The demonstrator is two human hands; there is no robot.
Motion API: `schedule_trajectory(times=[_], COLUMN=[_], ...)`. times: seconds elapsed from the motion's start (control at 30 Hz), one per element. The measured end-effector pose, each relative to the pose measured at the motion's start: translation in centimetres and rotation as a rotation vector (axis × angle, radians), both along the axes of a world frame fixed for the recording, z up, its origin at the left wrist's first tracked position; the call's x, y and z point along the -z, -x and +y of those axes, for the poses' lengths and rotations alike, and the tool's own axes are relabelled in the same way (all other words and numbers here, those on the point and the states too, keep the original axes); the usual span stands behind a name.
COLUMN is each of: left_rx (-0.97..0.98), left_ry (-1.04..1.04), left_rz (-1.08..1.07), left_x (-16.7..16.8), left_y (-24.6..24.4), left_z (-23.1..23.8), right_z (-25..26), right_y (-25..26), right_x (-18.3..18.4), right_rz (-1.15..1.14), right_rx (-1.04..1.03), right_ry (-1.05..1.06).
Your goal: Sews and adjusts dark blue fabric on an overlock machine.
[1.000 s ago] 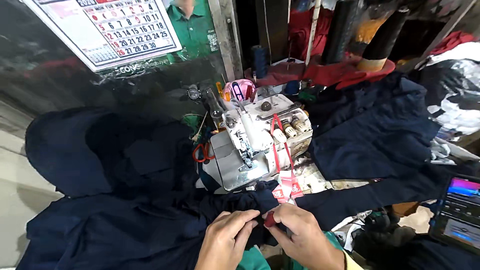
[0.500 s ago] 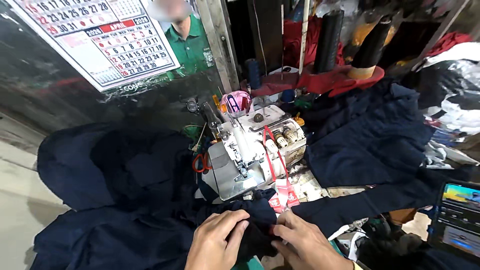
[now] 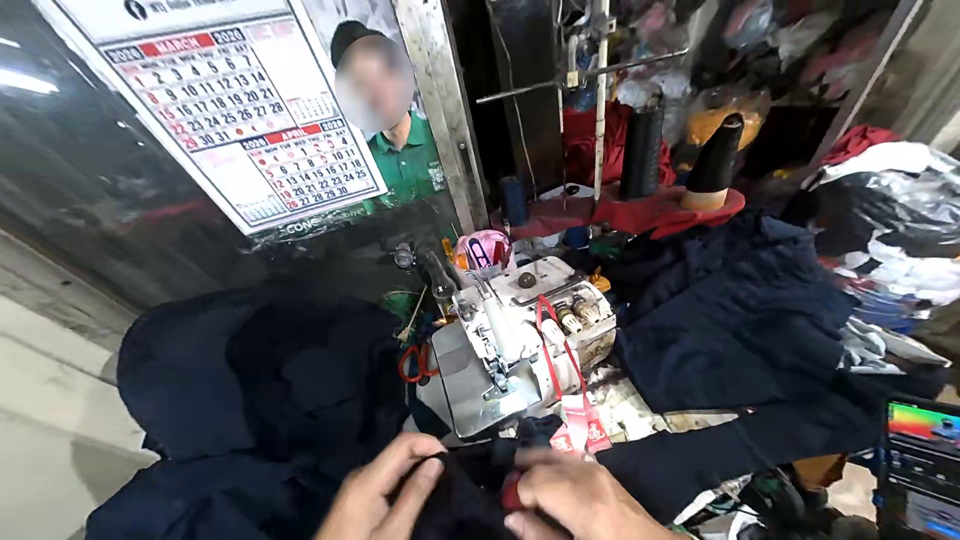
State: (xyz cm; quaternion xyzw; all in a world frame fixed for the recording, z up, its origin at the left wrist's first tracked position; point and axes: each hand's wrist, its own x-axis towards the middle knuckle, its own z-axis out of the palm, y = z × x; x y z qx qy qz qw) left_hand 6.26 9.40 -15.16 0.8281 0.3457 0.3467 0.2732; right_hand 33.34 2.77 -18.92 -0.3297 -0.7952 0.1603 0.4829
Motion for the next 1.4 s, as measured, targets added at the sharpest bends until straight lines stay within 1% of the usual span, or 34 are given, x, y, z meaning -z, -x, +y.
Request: schedule_trajectory(times=[0.07,0.1,0.13,0.17,0.2,0.23,0.27,0.3,0.37,0.47,0.57,0.63,0.73,0.8,0.9,0.97,1.0,1.07,1.1,1.13,1.17,1.2,1.23,1.3,1.37,1.4], left_rx=[0.049,0.048,0.022,-0.035,-0.115,-0.174,-0.173,-0.134,-0.079,-0.08,-0.085,-0.122,-0.266,-0.361,-0.431,-0.42,-0.409,-0.394,-0.367,-0.332,-0.305,-0.293,-0.294,-0.328,-0.35,-0.333], left_ry=[-0.058,-0.099,-0.151,-0.213,-0.273,-0.288,-0.25,-0.19,-0.085,-0.03,0.01,-0.038,-0.225,-0.323,-0.352,-0.416,-0.438,-0.45,-0.409,-0.369,-0.333,-0.306,-0.3,-0.315,-0.316,-0.304], left_rz=[0.057,0.079,0.099,0.122,0.155,0.215,0.278,0.361,0.441,0.478,0.616,0.73,0.727,0.713,0.744,0.747,0.714,0.582,0.526,0.485,0.448,0.404,0.351,0.197,0.082,0.067], left_x=[-5.0,-7.4,-9.4,-10.6,-10.8,-10.3,-9.1,-7.4,-4.5,-3.1,-3.0,-2.1,0.7,1.8,1.7,1.0,0.8,1.9,3.1,4.3,4.7,4.3,3.3,1.5,1.4,1.7], left_y=[2.0,2.4,2.0,0.9,-0.8,-2.4,-3.5,-3.8,-4.1,-4.6,-5.1,-5.7,-7.6,-8.6,-8.6,-7.9,-7.8,-7.6,-7.5,-7.2,-6.7,-6.1,-5.7,-5.4,-6.3,-6.9], left_z=[0.8,1.2,1.7,2.4,3.3,4.7,6.7,9.2,12.6,13.8,14.5,15.5,15.8,15.4,14.6,13.3,12.0,9.3,8.3,7.7,7.2,6.6,6.0,4.4,3.6,3.4], right_z=[-1.0,-1.1,-0.7,0.3,1.6,3.1,4.5,5.6,6.8,7.6,8.1,8.8,9.2,9.2,8.8,8.9,8.8,7.6,6.4,5.0,3.6,2.4,1.5,0.9,1.6,2.1], right_y=[0.8,1.0,1.2,1.3,1.5,1.6,1.5,1.4,1.1,1.2,1.8,2.4,2.9,2.8,2.9,3.1,2.9,2.0,1.2,0.1,-1.2,-2.7,-4.2,-6.7,-8.0,-8.1], right_x=[-2.5,-3.1,-3.1,-2.4,-1.1,0.6,2.4,4.0,5.9,7.0,7.1,7.1,7.1,7.1,7.2,7.4,7.5,7.8,7.9,7.9,7.8,7.5,7.3,7.1,6.8,6.6], right_rz=[0.077,0.124,0.175,0.224,0.27,0.309,0.336,0.358,0.4,0.493,0.569,0.599,0.625,0.651,0.648,0.642,0.639,0.58,0.495,0.371,0.221,0.074,-0.039,-0.159,-0.248,-0.326], right_rx=[-0.062,-0.065,-0.039,0.009,0.067,0.134,0.206,0.278,0.397,0.472,0.464,0.475,0.542,0.544,0.548,0.544,0.531,0.442,0.37,0.288,0.214,0.165,0.156,0.239,0.313,0.322], right_ry=[0.068,0.105,0.146,0.191,0.243,0.306,0.38,0.448,0.505,0.454,0.416,0.398,0.371,0.355,0.376,0.376,0.388,0.41,0.413,0.413,0.402,0.391,0.373,0.306,0.287,0.313])
